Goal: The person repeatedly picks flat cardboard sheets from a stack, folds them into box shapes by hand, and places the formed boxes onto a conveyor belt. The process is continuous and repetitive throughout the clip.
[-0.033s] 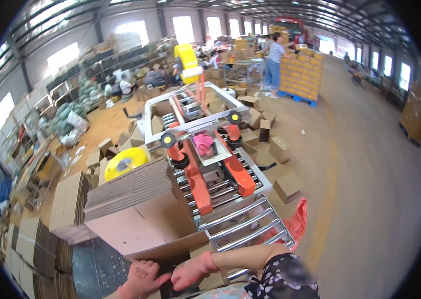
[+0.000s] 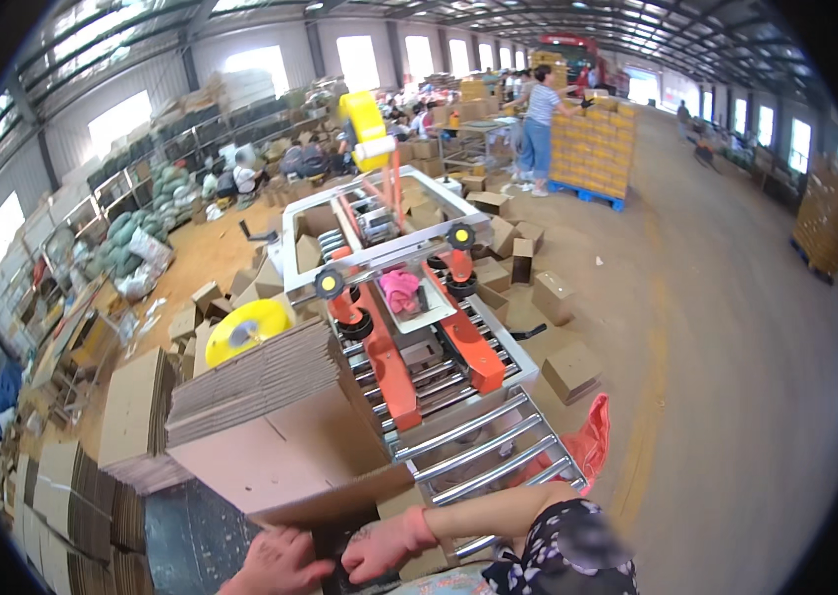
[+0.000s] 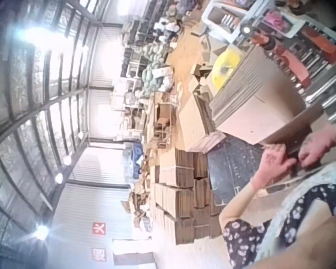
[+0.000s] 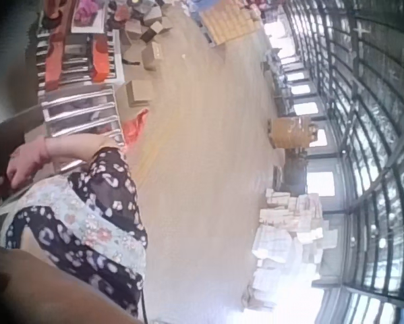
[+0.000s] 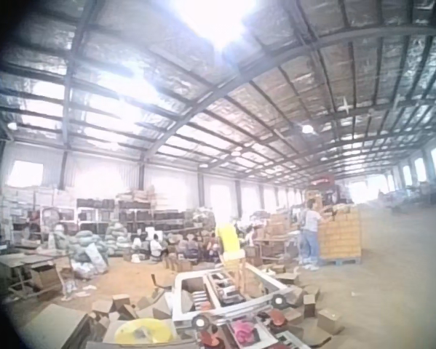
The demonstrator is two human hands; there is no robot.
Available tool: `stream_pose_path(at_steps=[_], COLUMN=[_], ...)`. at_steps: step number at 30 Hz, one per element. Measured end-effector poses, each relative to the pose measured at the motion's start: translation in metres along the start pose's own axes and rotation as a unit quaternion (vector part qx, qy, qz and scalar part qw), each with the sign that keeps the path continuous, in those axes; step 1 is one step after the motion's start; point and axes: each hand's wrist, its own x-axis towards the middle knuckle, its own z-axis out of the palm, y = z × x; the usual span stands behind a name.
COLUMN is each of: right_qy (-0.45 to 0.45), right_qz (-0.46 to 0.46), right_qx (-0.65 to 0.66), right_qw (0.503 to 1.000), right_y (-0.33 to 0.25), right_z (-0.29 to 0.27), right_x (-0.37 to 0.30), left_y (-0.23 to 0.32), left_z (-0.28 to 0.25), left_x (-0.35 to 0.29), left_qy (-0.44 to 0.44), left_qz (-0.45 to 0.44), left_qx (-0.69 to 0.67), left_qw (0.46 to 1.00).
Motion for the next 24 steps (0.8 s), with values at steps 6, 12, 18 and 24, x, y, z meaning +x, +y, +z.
stream_pose_path(at_steps=[6, 12, 18, 24], right_qy=[0.498, 0.539, 0.769, 0.866], right_qz=[-0.166, -0.080, -0.074, 0.122], right_qx=[-0.333, -0.246, -0.130, -0.235], right_qw=[0.783, 0.802, 0.622, 0.425], right_y=[0.031, 0.078, 0.135, 0.173], right_z=[0.005, 0.086, 0.118, 0.091], right_x=[-0.012, -0.091, -0.129, -0.148], left_y=[0.010, -0.012, -0.005, 0.035], left_z=[-0.004, 0.031, 0.047, 0.132], left_x=[-0.013, -0.005, 0.179, 0.384], left_qy=[0.057, 0.240, -0.047, 0.149], left_qz=[0.023, -0.178, -0.278, -0.004], left_qx=[0.067, -0.007, -0.551, -0.264], left_qw=[0.996, 0.954, 0.785, 0.953])
